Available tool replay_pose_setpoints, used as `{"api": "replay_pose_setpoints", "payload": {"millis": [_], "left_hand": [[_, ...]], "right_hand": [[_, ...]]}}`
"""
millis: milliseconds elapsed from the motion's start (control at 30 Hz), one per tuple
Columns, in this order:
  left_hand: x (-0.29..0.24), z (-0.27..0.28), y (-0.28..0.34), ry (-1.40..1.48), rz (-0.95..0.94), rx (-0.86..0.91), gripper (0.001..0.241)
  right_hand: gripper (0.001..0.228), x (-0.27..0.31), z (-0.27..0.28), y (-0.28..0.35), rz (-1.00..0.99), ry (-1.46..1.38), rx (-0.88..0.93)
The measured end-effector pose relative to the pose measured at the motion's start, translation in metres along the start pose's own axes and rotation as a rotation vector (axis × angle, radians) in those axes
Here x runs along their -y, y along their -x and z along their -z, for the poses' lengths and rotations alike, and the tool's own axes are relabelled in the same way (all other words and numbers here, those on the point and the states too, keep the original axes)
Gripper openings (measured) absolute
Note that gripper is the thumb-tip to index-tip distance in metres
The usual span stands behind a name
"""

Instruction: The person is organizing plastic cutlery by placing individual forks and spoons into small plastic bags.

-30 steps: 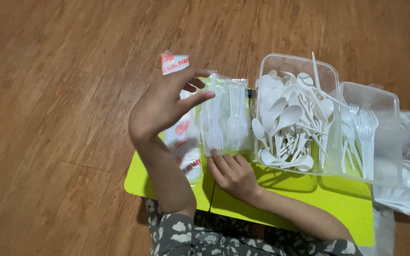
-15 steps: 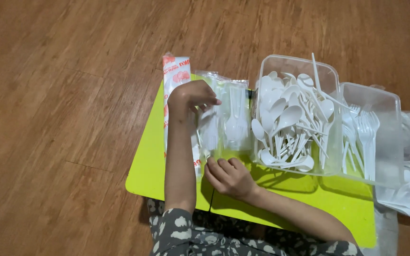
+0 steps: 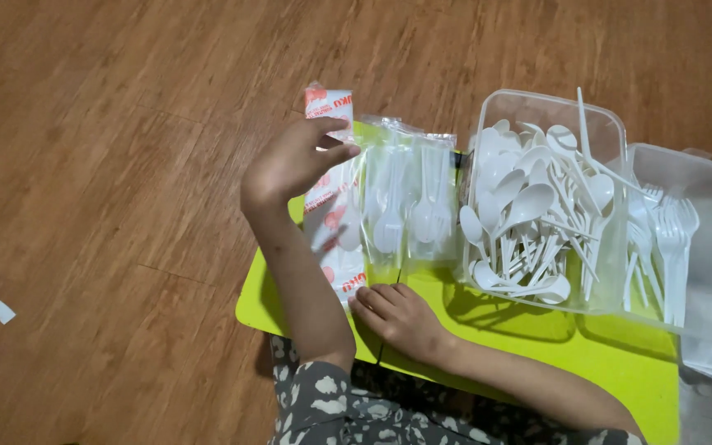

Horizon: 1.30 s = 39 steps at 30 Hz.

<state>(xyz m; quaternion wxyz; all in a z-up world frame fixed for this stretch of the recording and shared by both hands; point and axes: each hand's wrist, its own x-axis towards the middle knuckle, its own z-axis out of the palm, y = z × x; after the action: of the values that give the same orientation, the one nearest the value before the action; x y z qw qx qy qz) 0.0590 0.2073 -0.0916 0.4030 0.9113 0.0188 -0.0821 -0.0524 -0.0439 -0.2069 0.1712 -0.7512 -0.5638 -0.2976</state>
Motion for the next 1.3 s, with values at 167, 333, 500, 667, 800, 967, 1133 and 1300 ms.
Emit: {"api": "replay_pose_setpoints", "payload": {"millis": [167,333,500,667,800,967,1133,1300], "left_hand": [[-0.003,0.012,0.025,0.100,0.066,-0.057,0.054],[-0.012,0.011,0.037,0.139,-0.002,-0.047,0.050],[-0.036,0.004,0.042,0.193,-0.121,-0.030,0.042],[-0.086,-0.023,0.039,0.236,-0.254,-0.006,0.037],[-0.123,-0.052,0.047,0.270,-0.401,0.060,0.032],[-0.161,-0.088,0.050,0.304,-0.566,0.199,0.027],[-0.186,-0.104,0.048,0.356,-0.694,0.298,0.022],[-0.199,-0.109,0.052,0.354,-0.825,0.337,0.011]], "right_hand": [[0.011,-0.001,0.005,-0.005,-0.101,-0.072,0.023],[0.014,-0.009,0.023,-0.009,-0.233,-0.072,0.079],[0.021,-0.033,0.061,0.006,-0.437,-0.057,0.154],[0.028,-0.069,0.114,0.028,-0.600,-0.006,0.196],[0.034,-0.093,0.160,0.048,-0.806,0.055,0.221],[0.041,-0.122,0.218,0.076,-1.083,0.130,0.226],[0.048,-0.174,0.273,0.086,-1.316,0.171,0.242],[0.047,-0.228,0.279,0.145,-1.730,0.246,0.465]]}}
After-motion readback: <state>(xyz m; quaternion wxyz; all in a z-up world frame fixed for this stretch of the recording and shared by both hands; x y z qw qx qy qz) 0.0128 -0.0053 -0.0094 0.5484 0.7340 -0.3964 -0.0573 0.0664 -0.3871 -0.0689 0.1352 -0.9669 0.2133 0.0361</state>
